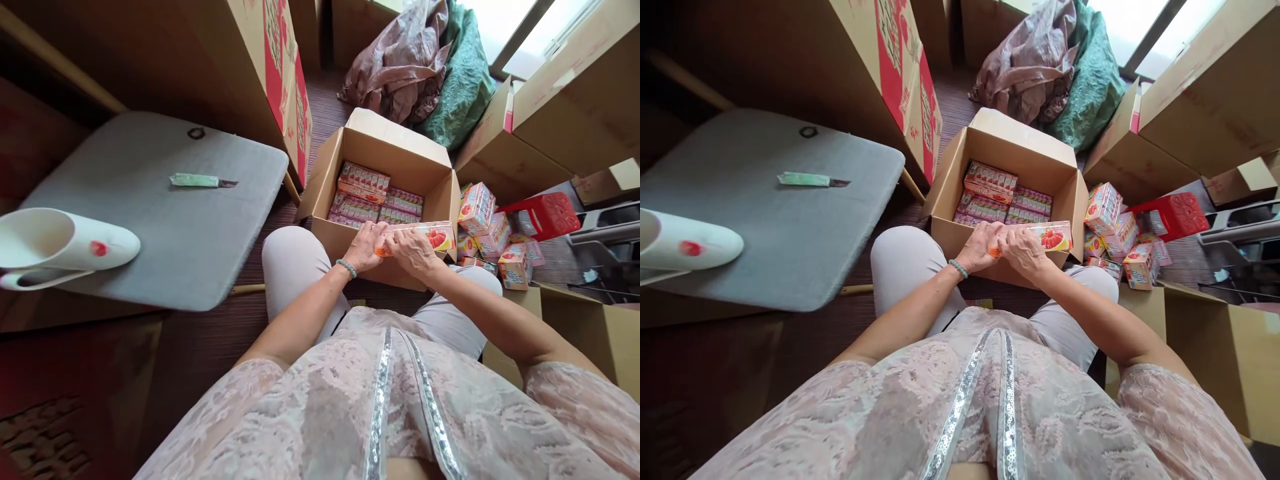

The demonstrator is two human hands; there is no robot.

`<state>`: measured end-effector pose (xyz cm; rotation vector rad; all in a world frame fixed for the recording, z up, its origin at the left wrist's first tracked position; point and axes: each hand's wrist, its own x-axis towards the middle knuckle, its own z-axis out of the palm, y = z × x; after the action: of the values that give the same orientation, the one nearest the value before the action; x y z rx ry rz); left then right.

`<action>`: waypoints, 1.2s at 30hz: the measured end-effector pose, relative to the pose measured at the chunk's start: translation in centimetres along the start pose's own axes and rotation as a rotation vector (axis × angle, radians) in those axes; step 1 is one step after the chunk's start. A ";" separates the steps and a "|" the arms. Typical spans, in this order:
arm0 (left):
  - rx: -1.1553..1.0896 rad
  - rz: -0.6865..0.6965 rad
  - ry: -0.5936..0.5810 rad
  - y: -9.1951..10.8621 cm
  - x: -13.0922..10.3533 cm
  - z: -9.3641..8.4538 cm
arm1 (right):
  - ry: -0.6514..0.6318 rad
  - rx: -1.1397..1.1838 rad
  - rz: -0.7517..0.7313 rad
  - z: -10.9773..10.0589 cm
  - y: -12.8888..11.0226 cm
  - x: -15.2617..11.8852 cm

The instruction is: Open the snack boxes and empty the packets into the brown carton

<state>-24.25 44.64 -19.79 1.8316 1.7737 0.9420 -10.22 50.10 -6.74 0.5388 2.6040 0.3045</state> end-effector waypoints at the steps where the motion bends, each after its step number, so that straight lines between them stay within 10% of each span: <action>1: -0.002 -0.001 -0.010 0.0 0.1 -0.2 | 0.002 0.002 0.002 0.3 0.4 -0.1; 14: -0.059 -0.006 -0.007 -0.8 0.8 -0.6 | -0.106 0.112 0.324 6.7 14.8 -7.2; 23: -0.036 0.075 0.030 -3.4 -0.2 -1.2 | -0.001 0.337 0.565 3.1 8.8 -8.8; 36: 0.030 -0.149 0.029 -4.6 -1.4 -1.6 | 0.148 0.573 0.272 4.9 6.8 -1.4</action>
<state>-28.54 43.44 -22.23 1.6846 1.9213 0.8935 -4.50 56.21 -8.39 1.1032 2.7489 -0.3481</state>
